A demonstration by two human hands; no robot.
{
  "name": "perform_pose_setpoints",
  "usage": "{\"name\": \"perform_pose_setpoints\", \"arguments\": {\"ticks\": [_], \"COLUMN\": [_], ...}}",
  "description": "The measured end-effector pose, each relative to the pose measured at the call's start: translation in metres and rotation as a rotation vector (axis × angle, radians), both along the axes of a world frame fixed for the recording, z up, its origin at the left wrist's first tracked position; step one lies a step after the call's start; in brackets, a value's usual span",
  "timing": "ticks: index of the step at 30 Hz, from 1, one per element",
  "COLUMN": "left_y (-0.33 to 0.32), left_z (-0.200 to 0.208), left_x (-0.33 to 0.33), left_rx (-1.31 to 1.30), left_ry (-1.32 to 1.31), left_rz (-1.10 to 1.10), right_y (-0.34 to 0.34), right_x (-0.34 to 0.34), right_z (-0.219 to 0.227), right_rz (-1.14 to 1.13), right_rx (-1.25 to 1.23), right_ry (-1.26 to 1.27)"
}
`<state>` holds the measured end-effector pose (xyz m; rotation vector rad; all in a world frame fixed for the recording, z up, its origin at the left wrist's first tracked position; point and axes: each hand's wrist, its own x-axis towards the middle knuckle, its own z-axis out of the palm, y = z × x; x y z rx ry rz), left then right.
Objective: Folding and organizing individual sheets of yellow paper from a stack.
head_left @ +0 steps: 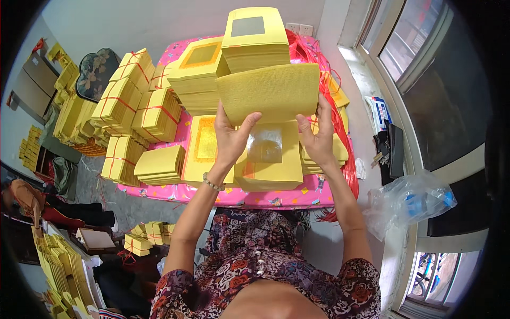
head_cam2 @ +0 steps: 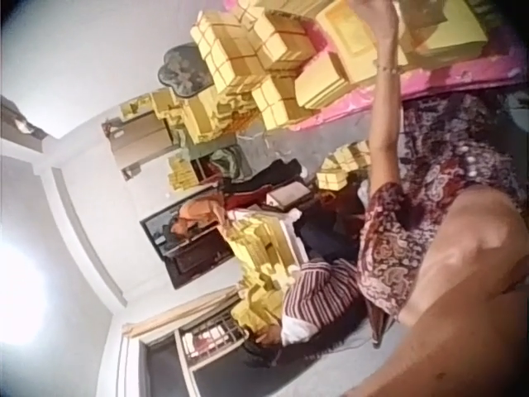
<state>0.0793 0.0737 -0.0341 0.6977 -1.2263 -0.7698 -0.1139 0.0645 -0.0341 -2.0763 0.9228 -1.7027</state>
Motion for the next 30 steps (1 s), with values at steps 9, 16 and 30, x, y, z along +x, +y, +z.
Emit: {"name": "perform_pose_setpoints", "arguments": {"ticks": [9,16,30], "left_y": [0.004,0.004,-0.001], "left_z": [0.013,0.007,0.028], "left_x": [0.001,-0.002,0.001], "left_rx": [0.079,0.115,0.566], "left_ry": [-0.002,0.009,0.150], "left_rz": [-0.052,-0.066,-0.322], "right_y": [0.003,0.002,0.005], "right_x": [-0.001,0.001,-0.007], "right_z": [0.004,-0.004,0.017], "right_rz": [0.172,0.188,0.336], "right_rx": [0.191,0.228,0.371], "right_ry": [-0.225,-0.265,-0.438]}}
